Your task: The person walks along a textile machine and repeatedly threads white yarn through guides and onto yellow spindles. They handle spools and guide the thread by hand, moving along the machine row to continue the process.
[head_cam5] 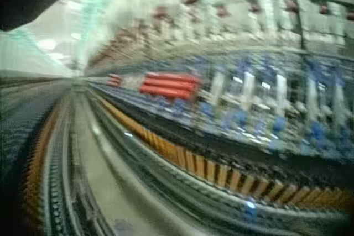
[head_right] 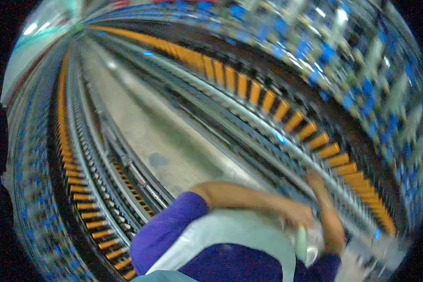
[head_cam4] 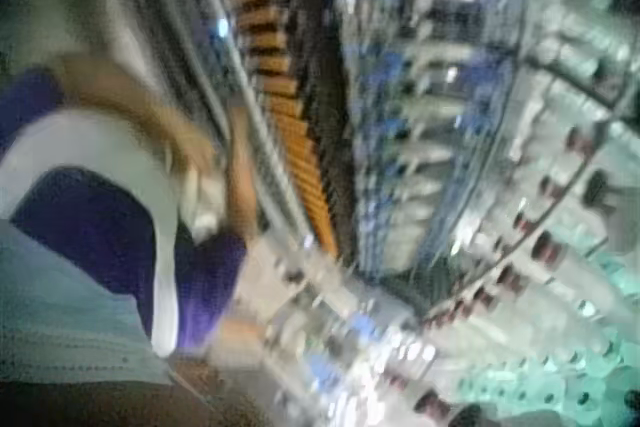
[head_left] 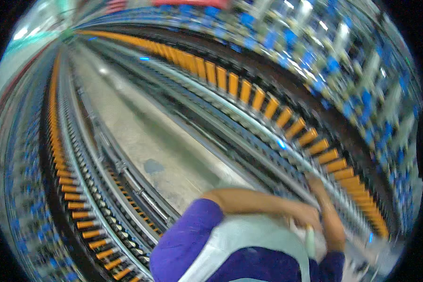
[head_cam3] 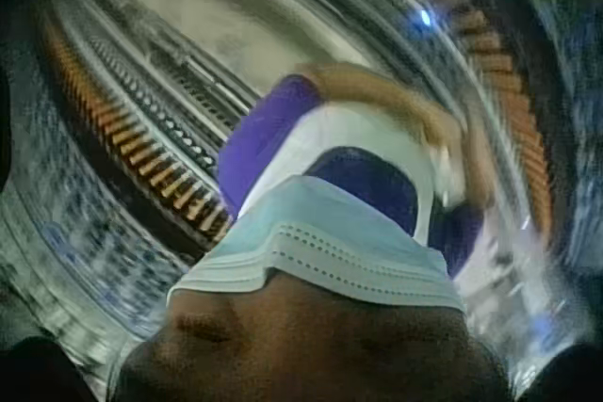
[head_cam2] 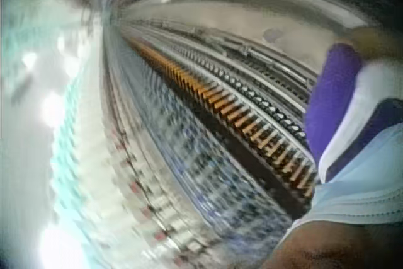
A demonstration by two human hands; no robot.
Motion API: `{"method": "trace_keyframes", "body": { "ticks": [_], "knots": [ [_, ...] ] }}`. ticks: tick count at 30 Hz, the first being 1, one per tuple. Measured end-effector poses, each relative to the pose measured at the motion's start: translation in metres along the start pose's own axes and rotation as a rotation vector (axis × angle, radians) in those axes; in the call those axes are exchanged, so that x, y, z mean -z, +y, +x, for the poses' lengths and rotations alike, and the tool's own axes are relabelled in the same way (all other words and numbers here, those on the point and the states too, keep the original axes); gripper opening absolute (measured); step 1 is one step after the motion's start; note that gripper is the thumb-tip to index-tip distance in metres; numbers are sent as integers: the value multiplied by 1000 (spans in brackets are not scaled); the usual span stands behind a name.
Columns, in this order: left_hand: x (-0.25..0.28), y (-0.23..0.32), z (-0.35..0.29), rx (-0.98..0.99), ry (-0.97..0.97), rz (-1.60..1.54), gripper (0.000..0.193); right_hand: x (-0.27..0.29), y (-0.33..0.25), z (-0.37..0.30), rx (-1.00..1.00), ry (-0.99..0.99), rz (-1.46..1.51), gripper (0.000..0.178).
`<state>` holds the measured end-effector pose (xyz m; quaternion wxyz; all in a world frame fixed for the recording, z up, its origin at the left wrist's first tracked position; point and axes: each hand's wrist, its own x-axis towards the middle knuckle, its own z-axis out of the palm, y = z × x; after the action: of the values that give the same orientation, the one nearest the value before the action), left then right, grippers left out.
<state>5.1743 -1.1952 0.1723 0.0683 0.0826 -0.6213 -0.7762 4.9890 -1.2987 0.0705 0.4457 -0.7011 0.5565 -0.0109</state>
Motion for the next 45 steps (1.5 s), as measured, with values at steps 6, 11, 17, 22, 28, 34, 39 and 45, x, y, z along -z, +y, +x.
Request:
{"method": "trace_keyframes", "body": {
  "ticks": [6, 11, 17, 22, 28, 34, 39, 45],
  "knots": [
    [181, -69, -153, -43, 1177, 801, 26, -166, -22, 141, -361, 190, 1571, 25],
    [235, -132, -267, 53, 1429, -480, 39, -189, -14, 204, 245, 579, 695, 22],
    [210, -184, -313, 293, 1274, -519, 35, -205, -31, 261, -77, 517, 1851, 15],
    [224, -178, -310, 333, 1248, -440, 30, -170, -63, 219, -36, 528, 1766, 13],
    [221, -176, -270, 327, 1163, -13, 23, -124, -98, 225, -239, 1088, 70, 21],
    [210, -130, -261, 290, 1105, 311, 18, -89, -141, 247, -448, 1138, -57, 25],
    [218, -26, -256, 44, 1177, 25, 43, -9, -209, 155, 246, 1469, -89, 22],
    [228, 54, -247, -299, 1006, -84, 34, -19, -233, 37, 421, 818, -291, 26]
  ]
}}
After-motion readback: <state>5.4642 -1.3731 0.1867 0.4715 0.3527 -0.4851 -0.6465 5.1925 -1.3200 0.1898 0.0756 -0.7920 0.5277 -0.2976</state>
